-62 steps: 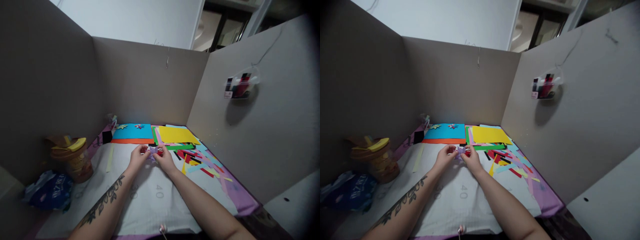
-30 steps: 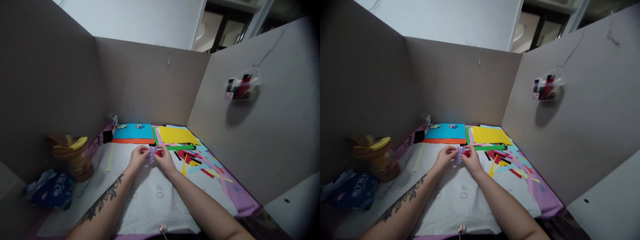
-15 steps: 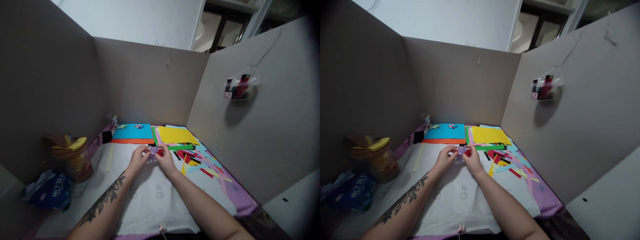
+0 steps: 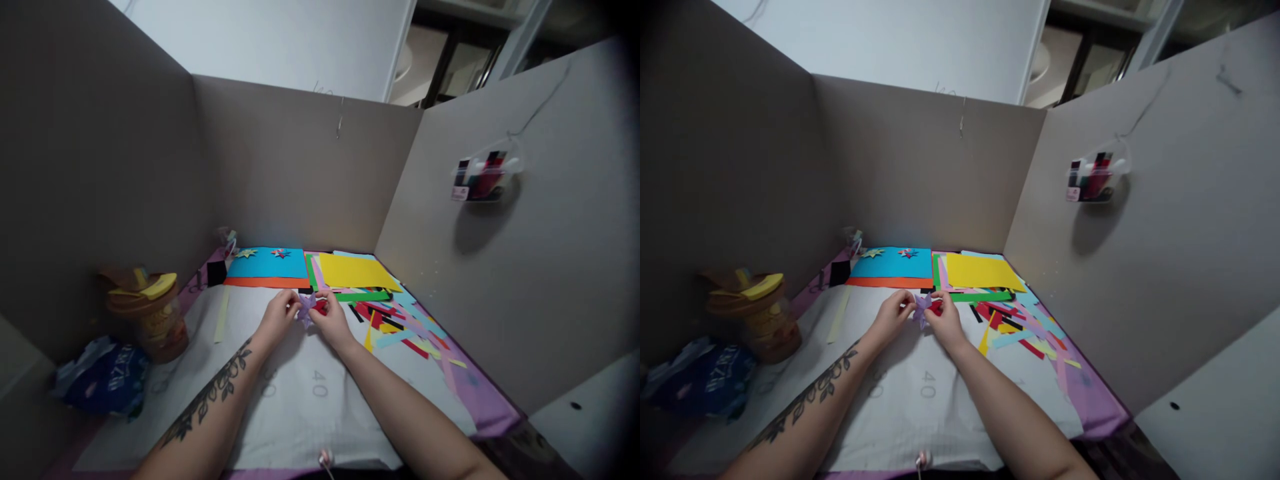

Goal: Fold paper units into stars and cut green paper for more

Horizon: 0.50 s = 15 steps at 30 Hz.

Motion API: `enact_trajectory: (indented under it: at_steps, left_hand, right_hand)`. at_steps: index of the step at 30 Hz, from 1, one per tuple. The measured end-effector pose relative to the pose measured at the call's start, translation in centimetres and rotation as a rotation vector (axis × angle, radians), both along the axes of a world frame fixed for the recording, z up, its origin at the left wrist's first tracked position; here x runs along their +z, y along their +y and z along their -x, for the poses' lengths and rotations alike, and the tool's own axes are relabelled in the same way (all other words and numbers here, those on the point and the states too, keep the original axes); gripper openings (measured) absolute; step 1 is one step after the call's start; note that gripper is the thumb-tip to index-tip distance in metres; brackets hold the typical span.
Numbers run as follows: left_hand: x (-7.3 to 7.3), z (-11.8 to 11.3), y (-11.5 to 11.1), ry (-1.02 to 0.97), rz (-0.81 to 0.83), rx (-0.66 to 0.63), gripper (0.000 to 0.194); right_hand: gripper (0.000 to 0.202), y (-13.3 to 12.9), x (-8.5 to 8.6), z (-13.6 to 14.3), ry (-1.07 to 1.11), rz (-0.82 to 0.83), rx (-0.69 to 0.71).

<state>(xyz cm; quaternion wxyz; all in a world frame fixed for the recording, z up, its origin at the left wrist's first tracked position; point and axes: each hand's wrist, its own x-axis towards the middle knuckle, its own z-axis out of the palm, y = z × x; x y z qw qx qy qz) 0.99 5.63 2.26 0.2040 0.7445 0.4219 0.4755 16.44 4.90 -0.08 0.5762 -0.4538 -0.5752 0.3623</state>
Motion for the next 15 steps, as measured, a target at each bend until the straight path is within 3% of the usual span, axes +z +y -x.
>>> enact_trajectory:
  at_steps: [15]
  left_hand:
    - [-0.04,-0.24,0.04,-0.157,0.100,0.023,0.010]
  right_hand:
    - [0.032,-0.05,-0.04,0.12,-0.016,-0.023,-0.018]
